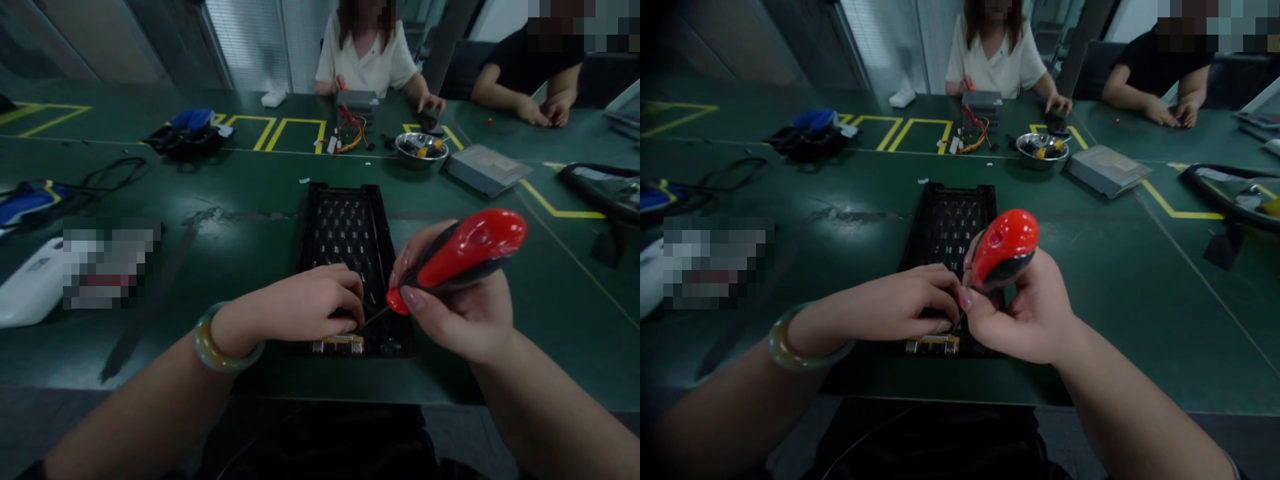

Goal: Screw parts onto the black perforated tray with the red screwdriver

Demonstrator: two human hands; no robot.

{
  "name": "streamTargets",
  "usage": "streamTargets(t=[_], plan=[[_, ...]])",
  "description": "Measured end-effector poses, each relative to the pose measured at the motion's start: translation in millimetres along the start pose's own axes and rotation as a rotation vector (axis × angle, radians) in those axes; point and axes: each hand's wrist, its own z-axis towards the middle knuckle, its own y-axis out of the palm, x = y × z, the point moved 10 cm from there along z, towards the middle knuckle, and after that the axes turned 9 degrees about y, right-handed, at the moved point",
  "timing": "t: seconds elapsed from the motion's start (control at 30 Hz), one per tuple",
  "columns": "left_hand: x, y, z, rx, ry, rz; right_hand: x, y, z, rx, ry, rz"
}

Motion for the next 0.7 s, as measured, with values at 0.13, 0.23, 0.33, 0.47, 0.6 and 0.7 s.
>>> streamTargets(t=[0.13,0.23,0.33,0.47,0.6,0.7], plan=[[3,-4.2,-1,0.033,0.005,0.001,9,-3,-1,0.022,0.056,-0.054],[3,-5.3,-1,0.051,0.012,0.008,13,-5,-4,0.033,0.063,-0.086],[2,-4.8,-1,0.058,0.003,0.016,18,-5,-5,0.034,0.078,-0.095],[1,-4.5,-1,0.064,-0.003,0.042,22,-6,-7,0.048,0.072,-0.094],[3,-5.4,-1,0.072,0.001,0.088,25,-7,-8,0.053,0.076,-0.088],[5,-5.6,-1,0.077,0.014,0.103,25,-7,-8,0.050,0.075,-0.089]])
